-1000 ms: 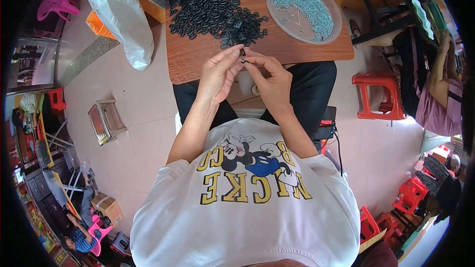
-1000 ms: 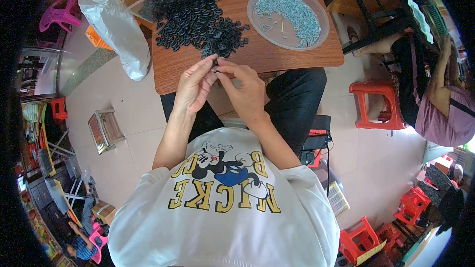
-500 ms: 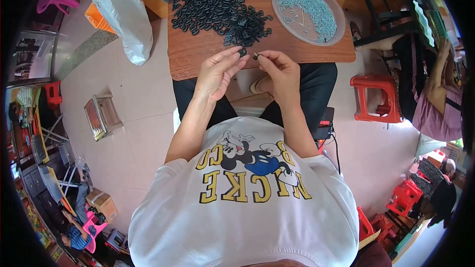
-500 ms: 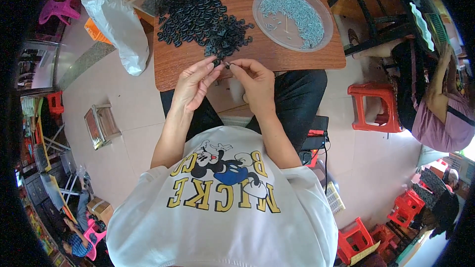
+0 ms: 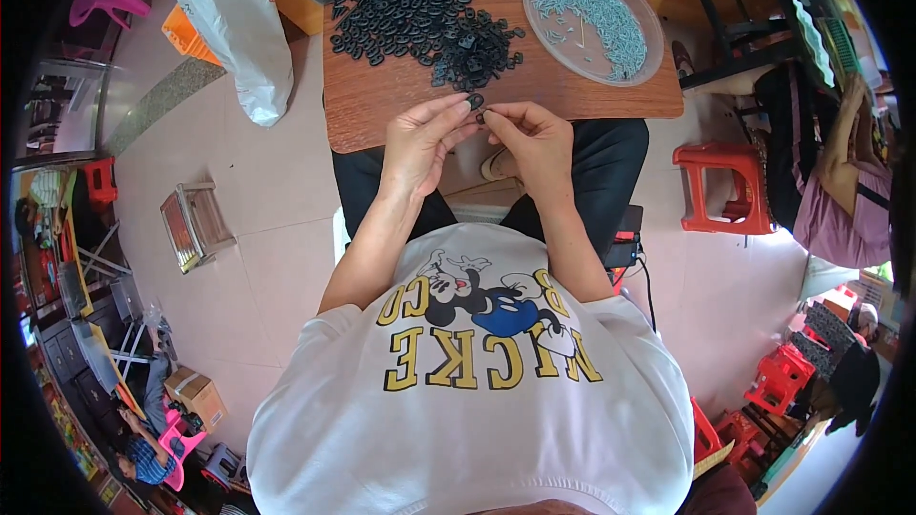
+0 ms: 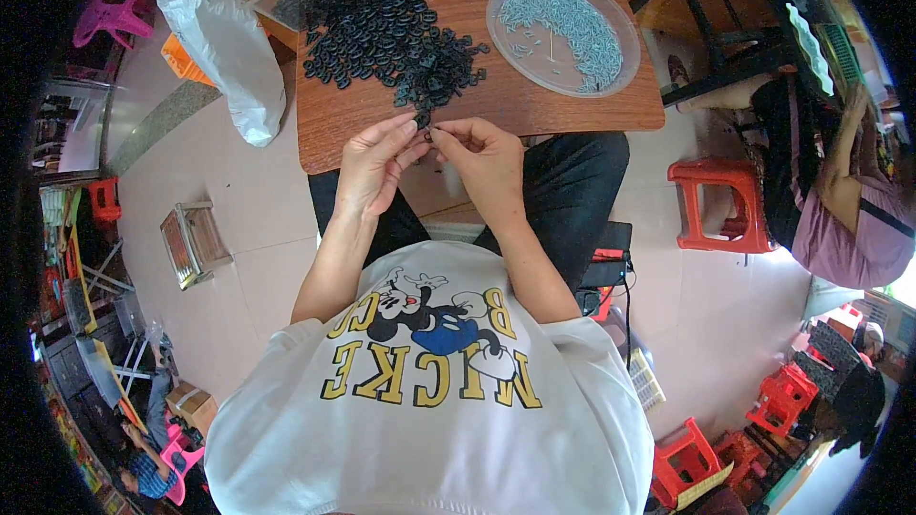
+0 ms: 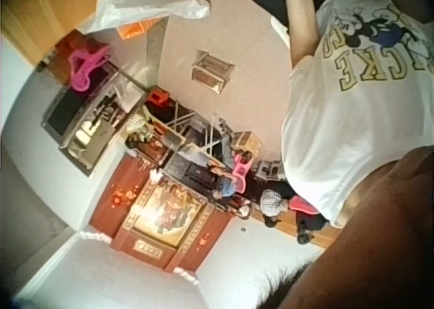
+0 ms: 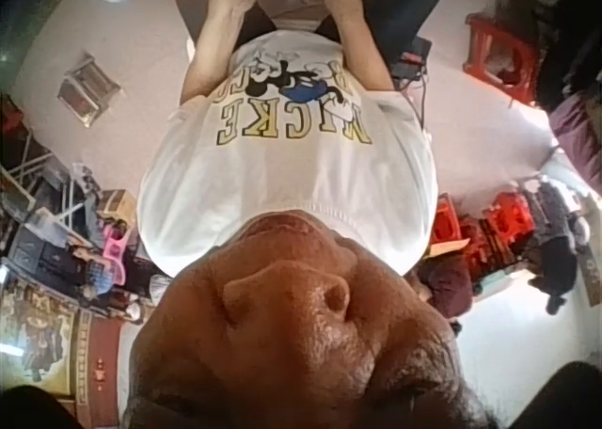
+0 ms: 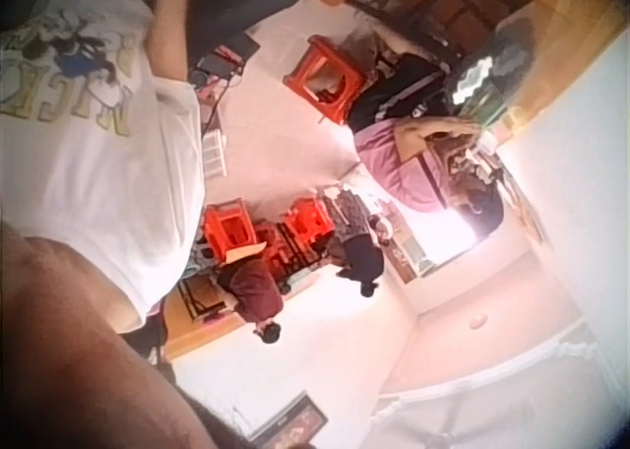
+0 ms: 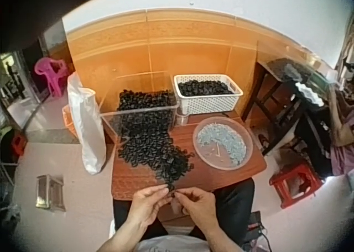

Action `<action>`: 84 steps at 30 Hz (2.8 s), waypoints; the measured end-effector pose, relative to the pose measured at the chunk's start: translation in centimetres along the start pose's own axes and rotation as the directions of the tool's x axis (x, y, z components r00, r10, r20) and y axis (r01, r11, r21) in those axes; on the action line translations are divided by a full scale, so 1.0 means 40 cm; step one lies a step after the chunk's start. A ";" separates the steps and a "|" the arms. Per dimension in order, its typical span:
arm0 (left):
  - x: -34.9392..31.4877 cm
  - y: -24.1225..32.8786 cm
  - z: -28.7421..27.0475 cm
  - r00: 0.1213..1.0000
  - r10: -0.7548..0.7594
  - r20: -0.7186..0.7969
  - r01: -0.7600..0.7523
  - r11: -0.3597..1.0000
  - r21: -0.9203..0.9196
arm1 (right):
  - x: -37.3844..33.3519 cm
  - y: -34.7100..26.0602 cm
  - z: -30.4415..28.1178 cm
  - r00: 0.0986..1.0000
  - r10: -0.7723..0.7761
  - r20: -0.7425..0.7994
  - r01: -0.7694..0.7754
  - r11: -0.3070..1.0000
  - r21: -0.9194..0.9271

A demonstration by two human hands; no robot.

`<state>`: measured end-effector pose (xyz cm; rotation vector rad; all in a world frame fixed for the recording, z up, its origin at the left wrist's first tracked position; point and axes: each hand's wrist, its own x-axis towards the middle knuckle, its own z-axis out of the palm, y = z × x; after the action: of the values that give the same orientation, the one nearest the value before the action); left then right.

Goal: The person receives plastic components from another person, takes pins from a dish, and assembles the plastic parts together by hand.

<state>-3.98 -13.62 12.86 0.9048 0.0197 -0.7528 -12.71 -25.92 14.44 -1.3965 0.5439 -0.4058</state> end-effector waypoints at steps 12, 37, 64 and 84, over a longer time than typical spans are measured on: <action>-0.025 -0.016 0.012 0.983 0.180 0.019 -0.175 0.917 0.358 | -0.018 -0.006 0.013 1.000 -0.008 -0.003 0.009 0.998 0.066; -0.038 -0.012 -0.006 0.895 0.363 0.258 -0.437 0.605 0.665 | -0.037 0.028 0.002 0.977 -0.205 0.051 0.210 0.969 -0.127; 0.002 0.052 -0.176 0.922 0.333 -0.196 -0.253 0.904 0.344 | 0.262 -0.191 0.038 0.833 -0.418 0.364 0.553 0.595 -0.583; 0.013 0.075 -0.179 0.929 0.351 -0.115 -0.238 0.809 0.538 | 0.221 0.069 0.092 0.610 -0.490 0.622 0.748 0.099 -0.656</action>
<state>0.23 -7.64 10.25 1.4646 -0.1437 -0.3607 -3.53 -27.62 10.95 -2.7600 -0.2324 -0.6625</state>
